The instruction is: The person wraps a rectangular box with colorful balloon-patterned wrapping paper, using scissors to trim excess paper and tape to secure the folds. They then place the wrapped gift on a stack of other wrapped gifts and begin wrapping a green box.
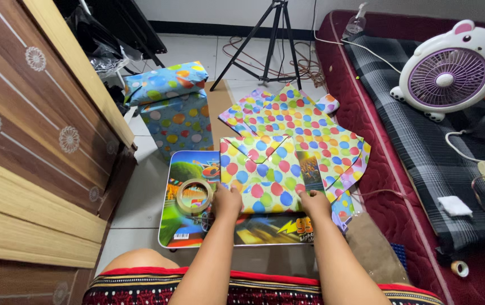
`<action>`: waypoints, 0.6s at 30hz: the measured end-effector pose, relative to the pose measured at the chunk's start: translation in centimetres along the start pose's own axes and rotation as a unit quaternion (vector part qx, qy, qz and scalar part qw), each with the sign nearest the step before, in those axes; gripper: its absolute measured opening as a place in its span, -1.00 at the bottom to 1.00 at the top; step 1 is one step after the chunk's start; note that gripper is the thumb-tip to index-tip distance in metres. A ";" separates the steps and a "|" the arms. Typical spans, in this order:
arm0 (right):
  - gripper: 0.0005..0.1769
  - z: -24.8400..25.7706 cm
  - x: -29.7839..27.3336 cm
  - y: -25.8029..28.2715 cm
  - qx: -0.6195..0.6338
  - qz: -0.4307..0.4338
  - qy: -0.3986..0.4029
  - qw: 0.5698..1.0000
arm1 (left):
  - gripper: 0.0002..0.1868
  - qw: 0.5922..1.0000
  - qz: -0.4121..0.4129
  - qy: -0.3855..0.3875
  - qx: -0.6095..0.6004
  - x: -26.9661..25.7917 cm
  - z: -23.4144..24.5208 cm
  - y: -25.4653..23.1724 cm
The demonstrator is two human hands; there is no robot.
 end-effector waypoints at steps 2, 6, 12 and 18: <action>-0.17 -0.1 0.3 -0.3 0.076 -0.023 0.019 0.997 | -0.45 0.999 0.003 -0.036 0.038 0.8 0.6 0.1; -0.24 -0.6 2.4 -0.6 0.136 -0.041 0.066 0.988 | -0.51 0.998 0.060 0.017 -0.006 3.0 0.3 1.6; -0.41 -0.8 4.7 -1.7 0.128 -0.127 0.108 0.978 | -0.69 0.951 0.100 0.041 -0.289 4.7 -2.4 3.6; -0.54 2.9 2.4 3.2 0.432 -0.087 0.179 0.879 | -0.73 0.900 0.032 0.081 -0.428 7.8 -1.1 1.1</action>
Point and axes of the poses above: each hand's wrist, its own x-axis towards the middle knuckle, its own z-axis out of the back of the hand, y = z × x, the point moved 4 cm from there along x, towards the middle knuckle, and after that the axes turned 4 degrees about -y, right-handed, at the moved point
